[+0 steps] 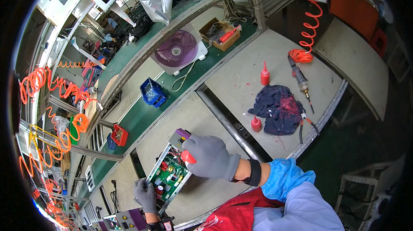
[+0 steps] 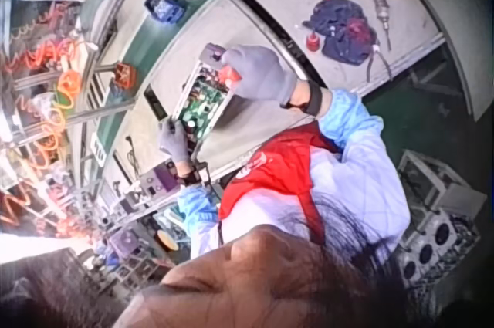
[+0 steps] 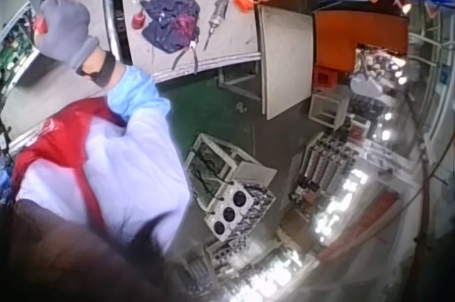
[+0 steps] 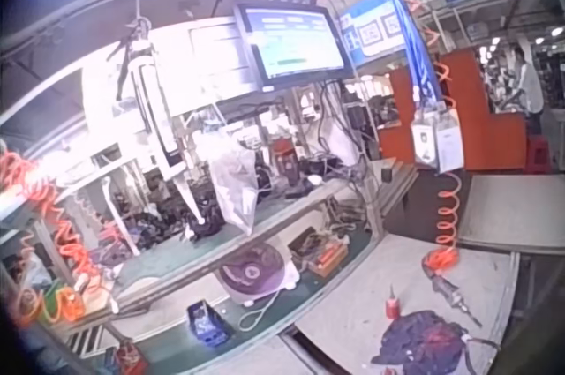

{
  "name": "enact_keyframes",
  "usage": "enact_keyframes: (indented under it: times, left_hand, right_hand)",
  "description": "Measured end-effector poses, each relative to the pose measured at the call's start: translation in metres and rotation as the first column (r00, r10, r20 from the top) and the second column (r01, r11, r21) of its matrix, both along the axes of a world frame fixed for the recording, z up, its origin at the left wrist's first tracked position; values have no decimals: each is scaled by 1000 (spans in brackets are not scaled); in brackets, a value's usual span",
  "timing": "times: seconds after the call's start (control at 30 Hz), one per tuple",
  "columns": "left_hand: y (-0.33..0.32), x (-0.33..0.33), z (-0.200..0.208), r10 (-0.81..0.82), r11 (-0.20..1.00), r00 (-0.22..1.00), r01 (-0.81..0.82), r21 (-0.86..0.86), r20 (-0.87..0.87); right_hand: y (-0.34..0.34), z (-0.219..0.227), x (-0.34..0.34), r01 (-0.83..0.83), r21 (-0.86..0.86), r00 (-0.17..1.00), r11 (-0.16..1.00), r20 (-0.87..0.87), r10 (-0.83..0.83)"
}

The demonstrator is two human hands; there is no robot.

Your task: The recorder is assembling and inspecting the internal components of a solar inverter or power supply unit on a factory assembly line, using a screwdriver and cleaning fluid.

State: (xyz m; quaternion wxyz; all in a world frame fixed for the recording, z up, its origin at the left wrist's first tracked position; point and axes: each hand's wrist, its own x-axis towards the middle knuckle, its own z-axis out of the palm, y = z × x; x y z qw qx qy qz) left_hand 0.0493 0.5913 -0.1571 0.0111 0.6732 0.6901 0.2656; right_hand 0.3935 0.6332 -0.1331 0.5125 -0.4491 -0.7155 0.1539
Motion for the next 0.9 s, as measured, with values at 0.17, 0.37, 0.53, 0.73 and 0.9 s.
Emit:
enact_keyframes:
  times: [0.17,0.37,0.53,0.73,0.9]
  left_hand:
    - [-2,-4,-4,9,1000,1000,-9,-3,-3]
    - [-5,-1,-4,32,999,999,-32,-9,-27]
    - [-8,3,-2,8,1000,999,-7,-22,41]
    - [-6,6,-3,-29,997,999,30,67,-14]
    - [-1,2,1,-14,999,1000,13,53,15]
  right_hand:
    - [-5,6,-3,-7,-11,997,1000,71,8]
    - [-4,3,-7,-6,-9,992,1000,127,7]
    - [3,3,-5,-31,-132,995,991,86,42]
    - [1,11,9,-37,-220,997,975,-73,22]
    - [-24,14,29,44,-60,995,997,-85,-49]
